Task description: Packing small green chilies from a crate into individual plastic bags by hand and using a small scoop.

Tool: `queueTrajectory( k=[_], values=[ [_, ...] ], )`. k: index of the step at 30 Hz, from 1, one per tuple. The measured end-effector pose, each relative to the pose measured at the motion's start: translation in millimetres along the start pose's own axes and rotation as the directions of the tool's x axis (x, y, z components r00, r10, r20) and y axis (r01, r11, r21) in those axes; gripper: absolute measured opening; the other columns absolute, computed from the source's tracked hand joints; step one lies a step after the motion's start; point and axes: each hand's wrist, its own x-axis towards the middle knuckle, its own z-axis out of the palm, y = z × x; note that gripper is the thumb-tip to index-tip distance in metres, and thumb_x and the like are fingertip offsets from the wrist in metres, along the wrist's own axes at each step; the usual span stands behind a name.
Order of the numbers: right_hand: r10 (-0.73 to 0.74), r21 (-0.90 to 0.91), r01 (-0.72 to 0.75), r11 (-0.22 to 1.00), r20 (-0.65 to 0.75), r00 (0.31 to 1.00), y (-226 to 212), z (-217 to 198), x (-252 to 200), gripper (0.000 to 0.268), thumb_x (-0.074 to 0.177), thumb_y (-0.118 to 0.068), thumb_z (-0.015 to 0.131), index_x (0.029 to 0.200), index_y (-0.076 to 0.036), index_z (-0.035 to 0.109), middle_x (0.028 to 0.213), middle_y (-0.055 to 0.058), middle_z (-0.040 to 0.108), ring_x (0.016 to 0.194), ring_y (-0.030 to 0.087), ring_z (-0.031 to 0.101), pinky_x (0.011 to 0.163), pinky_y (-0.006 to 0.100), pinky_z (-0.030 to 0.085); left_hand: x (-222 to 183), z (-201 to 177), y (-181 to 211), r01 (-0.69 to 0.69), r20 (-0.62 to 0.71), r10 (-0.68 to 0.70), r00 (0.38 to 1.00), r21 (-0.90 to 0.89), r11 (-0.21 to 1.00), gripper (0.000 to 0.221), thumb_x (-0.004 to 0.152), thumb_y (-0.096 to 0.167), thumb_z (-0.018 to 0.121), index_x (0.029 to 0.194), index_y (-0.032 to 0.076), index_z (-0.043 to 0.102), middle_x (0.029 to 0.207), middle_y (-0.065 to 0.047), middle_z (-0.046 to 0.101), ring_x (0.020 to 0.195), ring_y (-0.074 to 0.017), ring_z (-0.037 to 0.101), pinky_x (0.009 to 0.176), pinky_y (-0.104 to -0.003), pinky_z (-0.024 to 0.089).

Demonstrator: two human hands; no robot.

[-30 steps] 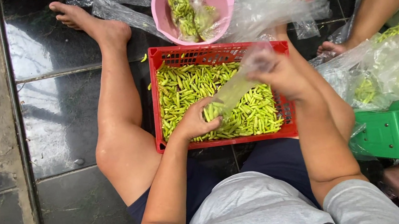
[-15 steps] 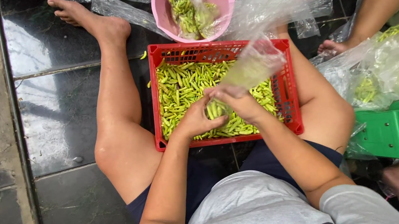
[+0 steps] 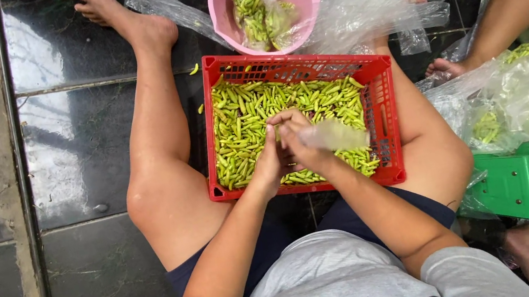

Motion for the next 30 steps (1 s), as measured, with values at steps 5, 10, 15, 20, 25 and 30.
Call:
queueTrajectory(
  k=[5, 10, 15, 20, 25, 30],
  values=[
    [-0.187, -0.122, 0.201, 0.972, 0.116, 0.976, 7, 3, -33, 0.03, 0.109, -0.016, 0.04, 0.112, 0.003, 0.063, 0.157, 0.032, 0.024, 0.139, 0.052, 0.043, 0.115, 0.064, 0.036, 27, -15, -29, -0.04, 0.054, 0.056, 0.997, -0.261, 0.965, 0.083, 0.108, 0.058, 0.027, 0.151, -0.013, 0.035, 0.151, -0.045, 0.035, 0.142, -0.0568, 0.035, 0.118, -0.065, 0.026],
    [0.091, -0.019, -0.095, 0.995, -0.148, 0.985, 18, -2, -65, 0.057, 0.108, -0.049, 0.036, 0.118, -0.009, 0.075, 0.134, 0.013, 0.048, 0.113, 0.026, 0.062, 0.102, 0.046, 0.049, 18, -15, -19, -0.257, -0.023, 0.275, 0.961, -0.44, 0.86, 0.06, 0.11, 0.052, 0.029, 0.12, 0.003, 0.062, 0.122, -0.017, 0.071, 0.12, -0.0268, 0.065, 0.115, -0.043, 0.041],
    [0.545, 0.722, -0.48, 0.498, 0.17, 0.821, 48, -41, -47, 0.029, 0.105, -0.038, 0.055, 0.123, -0.015, 0.057, 0.072, -0.006, 0.045, 0.052, 0.005, 0.041, 0.058, 0.025, 0.039, 54, -45, -49, -0.411, 0.133, 0.496, 0.858, -0.401, 0.819, 0.069, 0.107, 0.062, 0.019, 0.075, 0.012, 0.056, 0.067, -0.007, 0.061, 0.073, -0.0217, 0.063, 0.082, -0.032, 0.051],
    [0.488, 0.557, -0.622, 0.551, 0.39, 0.781, 60, -79, -8, 0.014, 0.101, -0.025, 0.061, 0.107, -0.013, 0.064, 0.071, -0.003, 0.054, 0.054, 0.008, 0.046, 0.059, 0.026, 0.042, -11, -39, 5, -0.626, 0.517, 0.485, 0.705, 0.131, 0.769, 0.038, 0.097, 0.014, 0.069, 0.132, 0.004, 0.06, 0.095, -0.01, 0.077, 0.091, -0.0122, 0.063, 0.098, -0.037, 0.052],
    [0.51, -0.221, -0.47, 0.854, 0.53, 0.678, 3, -66, 26, 0.015, 0.098, -0.016, 0.065, 0.087, -0.008, 0.07, 0.074, 0.008, 0.064, 0.069, 0.019, 0.056, 0.072, 0.033, 0.043, -50, -15, 41, -0.551, 0.541, 0.137, 0.83, 0.755, 0.357, 0.064, 0.081, 0.015, 0.064, 0.139, 0.012, 0.037, 0.078, -0.031, 0.067, 0.083, -0.0591, 0.066, 0.076, -0.066, 0.049],
    [0.516, -0.452, -0.33, 0.829, 0.388, 0.764, -20, -50, 19, 0.014, 0.101, -0.017, 0.065, 0.102, -0.006, 0.074, 0.088, 0.014, 0.073, 0.084, 0.027, 0.071, 0.09, 0.043, 0.051, -59, -1, 53, -0.656, 0.608, 0.249, 0.753, 0.671, 0.345, 0.072, 0.087, 0.004, 0.064, 0.15, 0.0, 0.03, 0.1, -0.041, 0.065, 0.094, -0.0651, 0.062, 0.081, -0.071, 0.05]
  ],
)
